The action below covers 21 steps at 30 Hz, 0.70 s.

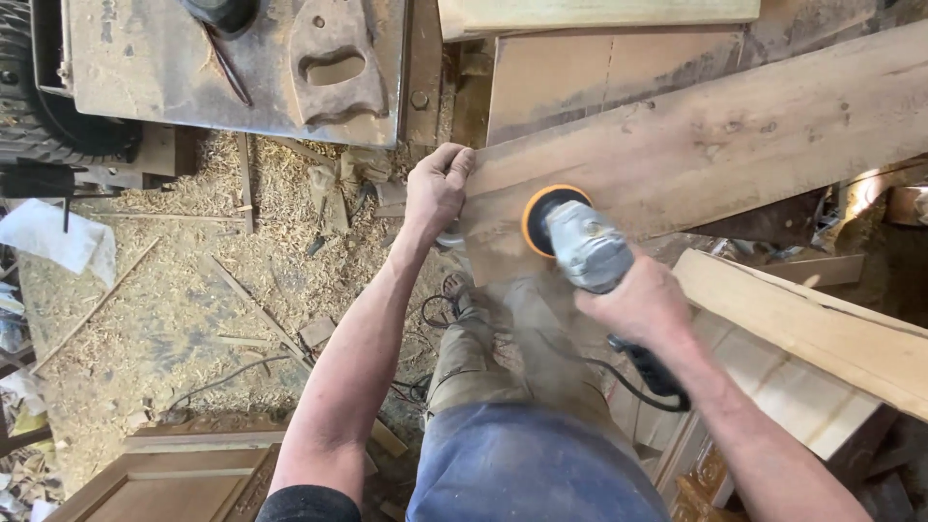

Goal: Sanding a long wooden board using a handheld power sander in a workshop environment.

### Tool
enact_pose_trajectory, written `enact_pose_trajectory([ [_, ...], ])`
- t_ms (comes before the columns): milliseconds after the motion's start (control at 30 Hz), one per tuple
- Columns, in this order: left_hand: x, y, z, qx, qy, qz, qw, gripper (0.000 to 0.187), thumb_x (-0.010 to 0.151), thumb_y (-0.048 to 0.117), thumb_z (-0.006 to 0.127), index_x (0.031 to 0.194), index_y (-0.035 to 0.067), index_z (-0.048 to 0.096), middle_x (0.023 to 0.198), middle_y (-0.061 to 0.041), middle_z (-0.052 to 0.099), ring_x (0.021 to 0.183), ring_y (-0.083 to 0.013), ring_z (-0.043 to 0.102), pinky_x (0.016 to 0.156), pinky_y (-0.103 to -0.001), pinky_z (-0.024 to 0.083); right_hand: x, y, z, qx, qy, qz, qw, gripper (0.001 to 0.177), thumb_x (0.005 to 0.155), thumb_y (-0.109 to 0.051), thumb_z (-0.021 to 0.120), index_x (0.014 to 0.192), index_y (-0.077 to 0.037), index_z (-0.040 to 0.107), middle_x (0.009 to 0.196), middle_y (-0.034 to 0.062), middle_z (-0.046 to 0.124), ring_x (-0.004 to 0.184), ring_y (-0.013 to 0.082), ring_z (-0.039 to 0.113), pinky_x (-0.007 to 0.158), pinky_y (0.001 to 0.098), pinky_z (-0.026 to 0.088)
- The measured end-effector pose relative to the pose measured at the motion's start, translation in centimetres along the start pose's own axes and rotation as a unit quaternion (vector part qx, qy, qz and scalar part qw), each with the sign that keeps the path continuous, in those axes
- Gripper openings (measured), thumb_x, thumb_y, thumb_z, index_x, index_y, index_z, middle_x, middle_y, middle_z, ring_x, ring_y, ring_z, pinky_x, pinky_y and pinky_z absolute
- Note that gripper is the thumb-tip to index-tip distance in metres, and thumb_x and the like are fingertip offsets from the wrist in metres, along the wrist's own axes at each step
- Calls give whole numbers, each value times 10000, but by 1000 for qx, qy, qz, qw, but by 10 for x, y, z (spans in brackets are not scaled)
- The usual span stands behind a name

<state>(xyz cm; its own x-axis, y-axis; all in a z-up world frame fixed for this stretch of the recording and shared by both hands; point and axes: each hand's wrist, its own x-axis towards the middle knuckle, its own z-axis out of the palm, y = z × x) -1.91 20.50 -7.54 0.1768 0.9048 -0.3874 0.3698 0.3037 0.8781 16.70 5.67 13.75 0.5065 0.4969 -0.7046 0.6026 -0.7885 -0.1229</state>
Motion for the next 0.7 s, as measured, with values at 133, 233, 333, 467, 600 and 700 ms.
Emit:
enact_pose_trajectory([
  [133,-3,11,-9,-1,-30,-15,999,163,992,400,651,965,286,764,807,-75,704,848,-231,687,834,-426,550,0,-9,18,-17,-20,2,1000,718,628,-464,816,1186,-43,653,1054,242,742,1098,436,698,913,549,558],
  [233,6,0,-9,9,-38,-20,999,147,986,394,663,964,293,768,788,-64,693,831,-200,679,799,-416,562,-12,-25,16,-6,-33,-13,999,700,641,-439,812,1190,-32,659,1054,251,740,1101,450,695,895,552,563],
  [333,15,-17,-3,16,-57,-37,998,156,978,445,664,954,338,774,767,-47,710,820,-238,728,763,-415,594,-12,-29,27,3,-40,-26,999,691,631,-444,815,1175,-44,671,1024,240,750,1082,442,706,877,550,569],
  [467,8,-11,-7,5,-54,-44,998,136,948,379,680,947,298,790,749,-81,718,726,-235,727,626,-389,612,-16,-30,32,3,-41,-36,999,639,658,-425,784,1154,-42,661,1027,233,749,1076,437,710,863,544,574],
  [600,-13,18,-15,3,-43,-30,999,158,964,318,659,965,226,787,772,-135,694,781,-192,668,721,-453,579,-10,-3,14,27,-41,-11,999,665,652,-412,787,1201,-61,657,1071,215,749,1113,421,704,900,527,562],
  [700,-20,27,-12,-18,-30,-43,998,171,969,286,633,976,183,769,723,-137,646,666,-207,636,603,-424,579,10,37,-1,14,-6,19,1000,710,660,-485,787,1205,-53,645,1107,232,745,1132,425,690,935,539,550],
])
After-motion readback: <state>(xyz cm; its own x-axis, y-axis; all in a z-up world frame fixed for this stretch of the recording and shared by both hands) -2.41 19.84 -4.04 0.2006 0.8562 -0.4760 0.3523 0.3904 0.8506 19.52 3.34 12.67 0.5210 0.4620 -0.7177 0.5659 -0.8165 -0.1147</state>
